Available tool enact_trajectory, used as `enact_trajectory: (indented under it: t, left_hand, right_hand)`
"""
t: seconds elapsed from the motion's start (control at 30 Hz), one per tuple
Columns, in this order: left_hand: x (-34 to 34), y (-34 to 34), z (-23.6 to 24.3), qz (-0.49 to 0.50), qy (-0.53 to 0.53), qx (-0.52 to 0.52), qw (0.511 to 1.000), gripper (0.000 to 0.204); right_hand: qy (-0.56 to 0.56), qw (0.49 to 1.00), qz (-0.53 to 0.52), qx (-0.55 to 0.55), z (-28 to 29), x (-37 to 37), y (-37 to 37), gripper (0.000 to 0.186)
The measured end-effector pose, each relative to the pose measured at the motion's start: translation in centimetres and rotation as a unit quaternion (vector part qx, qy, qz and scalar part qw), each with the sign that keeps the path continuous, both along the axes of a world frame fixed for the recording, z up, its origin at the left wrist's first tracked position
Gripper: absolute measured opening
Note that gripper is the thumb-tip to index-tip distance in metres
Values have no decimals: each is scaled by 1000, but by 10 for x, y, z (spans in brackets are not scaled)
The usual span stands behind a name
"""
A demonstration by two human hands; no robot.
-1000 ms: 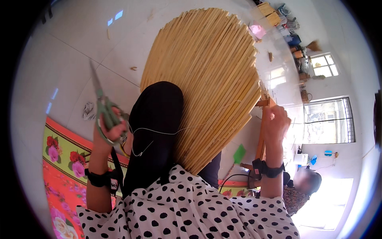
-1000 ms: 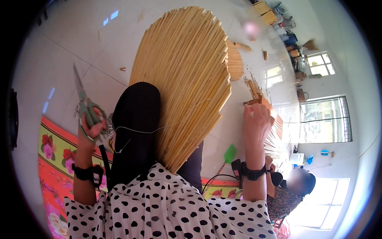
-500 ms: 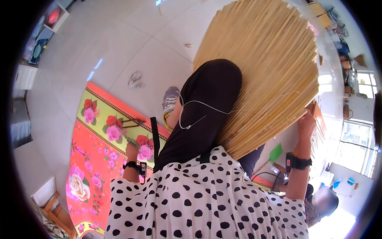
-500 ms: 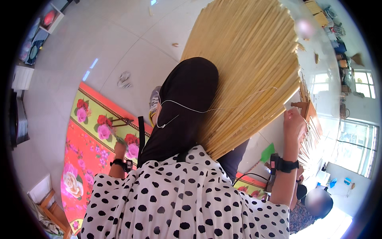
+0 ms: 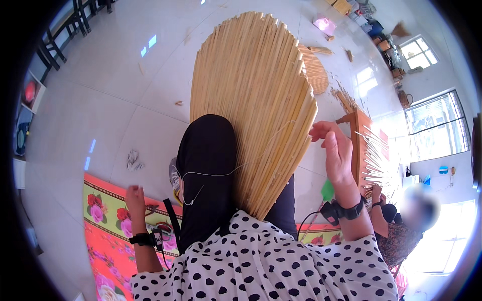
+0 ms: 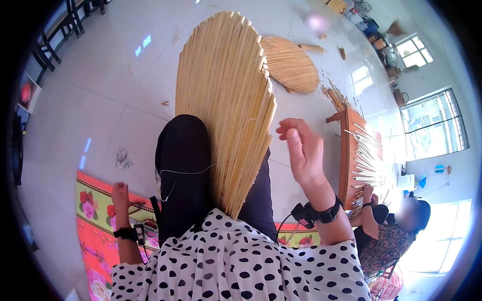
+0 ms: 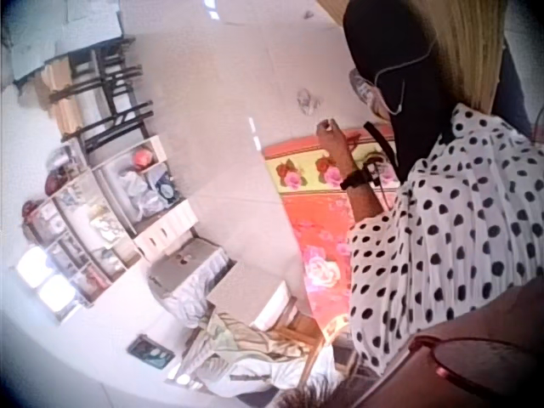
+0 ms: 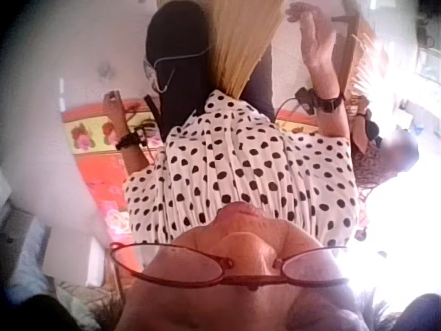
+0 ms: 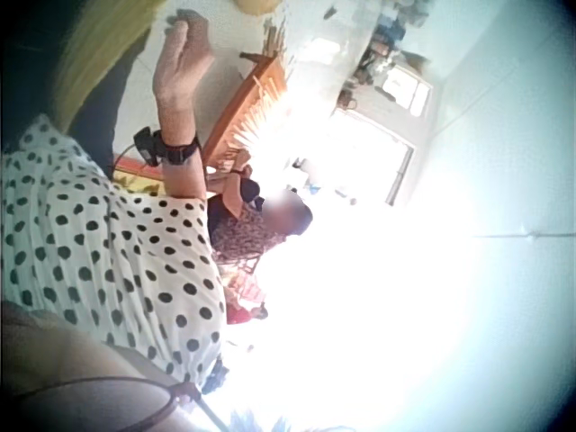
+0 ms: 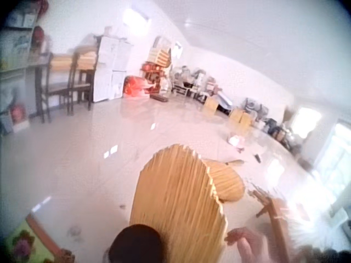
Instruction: The person sits on the floor and weaves a large, fan-shaped bamboo object. They use a pair of scissors to trim the bamboo strips and a needle with white thread to stitch the strips together, repeatedly turning the object to work on different sections.
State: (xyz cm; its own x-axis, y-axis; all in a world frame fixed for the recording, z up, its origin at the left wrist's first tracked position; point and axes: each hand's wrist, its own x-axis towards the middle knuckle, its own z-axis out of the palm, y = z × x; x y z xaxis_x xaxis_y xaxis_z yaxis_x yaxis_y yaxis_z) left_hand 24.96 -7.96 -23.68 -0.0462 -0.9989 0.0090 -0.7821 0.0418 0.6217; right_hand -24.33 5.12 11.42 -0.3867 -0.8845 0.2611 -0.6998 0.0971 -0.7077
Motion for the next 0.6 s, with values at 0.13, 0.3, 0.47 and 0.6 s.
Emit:
enact_trajectory:
  t: [0.13,0.3,0.47,0.6]
  left_hand:
    - [-128,-36,177,-104,307,-12,946,25]
    - [-258,-17,282,-339,421,-39,840,32]
    - [-318,-3,299,-359,390,-125,839,21]
    - [-326,-2,293,-358,369,-138,847,14]
  right_hand:
    - [13,1000,15,-8,2,30,-13,43]
    - [6,997,-70,23,-4,53,-29,40]
    - [-4,997,-77,-5,-5,57,-31,41]
    - [2,996,-81,-21,-10,56,-33,39]
